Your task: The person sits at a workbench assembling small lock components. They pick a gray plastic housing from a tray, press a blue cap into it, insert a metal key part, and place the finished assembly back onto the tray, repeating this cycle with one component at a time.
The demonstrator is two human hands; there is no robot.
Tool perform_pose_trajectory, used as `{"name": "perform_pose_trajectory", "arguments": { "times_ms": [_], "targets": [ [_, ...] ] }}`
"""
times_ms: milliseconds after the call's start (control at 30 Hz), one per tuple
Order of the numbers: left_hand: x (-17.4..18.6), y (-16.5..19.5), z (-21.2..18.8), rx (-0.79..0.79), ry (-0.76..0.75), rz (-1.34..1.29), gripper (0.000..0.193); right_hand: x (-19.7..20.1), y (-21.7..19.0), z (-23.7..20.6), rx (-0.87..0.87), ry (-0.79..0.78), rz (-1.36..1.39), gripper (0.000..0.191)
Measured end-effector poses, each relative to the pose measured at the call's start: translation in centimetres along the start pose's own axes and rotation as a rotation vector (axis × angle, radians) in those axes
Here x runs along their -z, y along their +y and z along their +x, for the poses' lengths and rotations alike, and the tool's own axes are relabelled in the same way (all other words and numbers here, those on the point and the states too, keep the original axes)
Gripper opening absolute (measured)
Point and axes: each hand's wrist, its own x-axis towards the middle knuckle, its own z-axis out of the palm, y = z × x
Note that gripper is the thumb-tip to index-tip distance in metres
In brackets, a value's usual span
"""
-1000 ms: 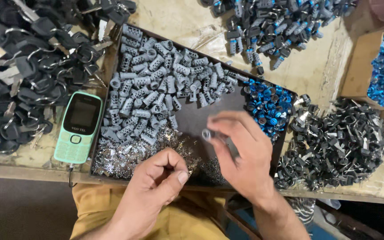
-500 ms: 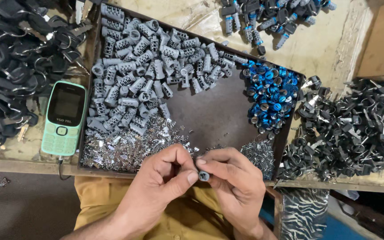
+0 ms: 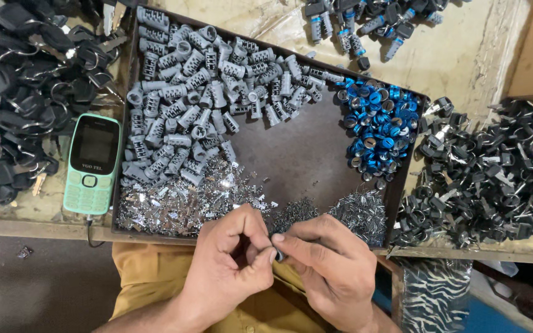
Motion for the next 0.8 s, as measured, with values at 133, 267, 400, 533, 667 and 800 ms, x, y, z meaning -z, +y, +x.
{"name": "perform_pose_trajectory", "arguments": {
  "times_ms": [133,267,400,533,667,800],
  "targets": [
    [0.9,0.9,0.7,0.267,-0.080,-0.196,0.018,0.0,0.2,-0.1,-0.030,0.005,0.018,0.036],
    [0.8,2.8,0.7,-0.133,0.001,0.290,0.012,-0.3,0.5,-0.3,-0.077,0.036,-0.064,0.036],
    [0.4,3.9,0.7,-0.638,-0.088,0.909,0.015,-1.3,0.5,-0.2,-0.072,0.064,-0.048,0.034],
    [1.0,3.7,1.5,-0.455,-0.141,0.685,0.018,-1.2,0.6,0.3,-0.090,0.055,0.022,0.040],
    [1.1,3.3,1.5,-0.236,-0.078,0.473,0.007,2.0,3.5,1.9,-0.091,-0.101,-0.070,0.038],
    [0.9,3.0,1.4,-0.096,-0.024,0.401,0.005,5.1,7.0,3.8,-0.149,0.157,-0.643,0.025]
  ]
}}
